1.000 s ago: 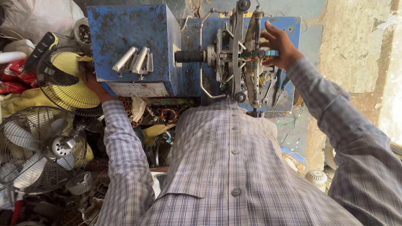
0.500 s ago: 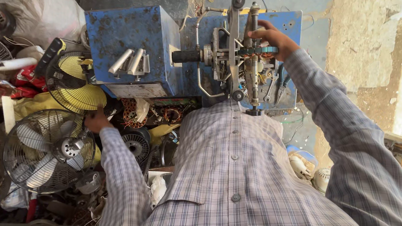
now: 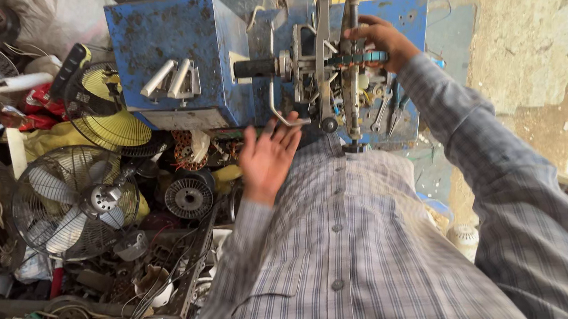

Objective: The person operates a blue benchtop machine, repeatedly turning a vertical handwheel with their right hand while stabilizing the machine's body with their left hand. The task involves winding copper wire onto a component held within the machine's mechanism.

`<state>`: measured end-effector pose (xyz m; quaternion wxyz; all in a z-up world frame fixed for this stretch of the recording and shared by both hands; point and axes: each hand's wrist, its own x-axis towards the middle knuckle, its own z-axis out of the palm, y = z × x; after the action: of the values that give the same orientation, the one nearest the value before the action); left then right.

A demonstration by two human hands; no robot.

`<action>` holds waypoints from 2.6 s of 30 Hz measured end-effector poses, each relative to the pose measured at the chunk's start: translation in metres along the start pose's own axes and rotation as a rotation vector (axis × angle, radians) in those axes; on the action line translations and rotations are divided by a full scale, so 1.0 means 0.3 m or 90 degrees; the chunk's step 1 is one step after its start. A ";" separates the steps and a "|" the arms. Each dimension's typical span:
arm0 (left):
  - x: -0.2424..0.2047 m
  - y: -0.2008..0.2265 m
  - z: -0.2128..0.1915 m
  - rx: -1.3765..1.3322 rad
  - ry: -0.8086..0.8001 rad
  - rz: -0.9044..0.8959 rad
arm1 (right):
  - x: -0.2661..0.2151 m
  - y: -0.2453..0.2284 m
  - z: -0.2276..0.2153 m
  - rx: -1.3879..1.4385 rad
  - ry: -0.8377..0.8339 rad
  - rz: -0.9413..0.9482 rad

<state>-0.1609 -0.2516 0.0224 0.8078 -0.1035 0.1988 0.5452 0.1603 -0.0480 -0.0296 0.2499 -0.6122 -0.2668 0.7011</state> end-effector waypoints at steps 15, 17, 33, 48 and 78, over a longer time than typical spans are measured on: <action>0.172 0.078 -0.515 0.574 0.511 0.029 | -0.014 0.021 -0.009 0.130 -0.041 -0.043; 0.199 0.059 -0.460 0.549 0.524 0.023 | -0.016 0.016 -0.004 0.142 -0.044 -0.044; 0.216 0.010 -0.136 0.500 0.559 -0.011 | -0.018 0.028 -0.007 0.163 -0.046 -0.058; 0.279 0.063 -0.494 0.663 0.669 -0.044 | -0.008 0.046 -0.008 0.036 0.028 -0.049; 0.283 0.118 -0.731 0.719 0.627 -0.054 | -0.011 0.049 -0.008 0.162 -0.041 -0.099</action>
<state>-0.2114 -0.2509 -0.2100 0.5761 0.0874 0.7825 0.2193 0.1626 -0.0608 -0.0376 0.3702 -0.5304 -0.2305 0.7270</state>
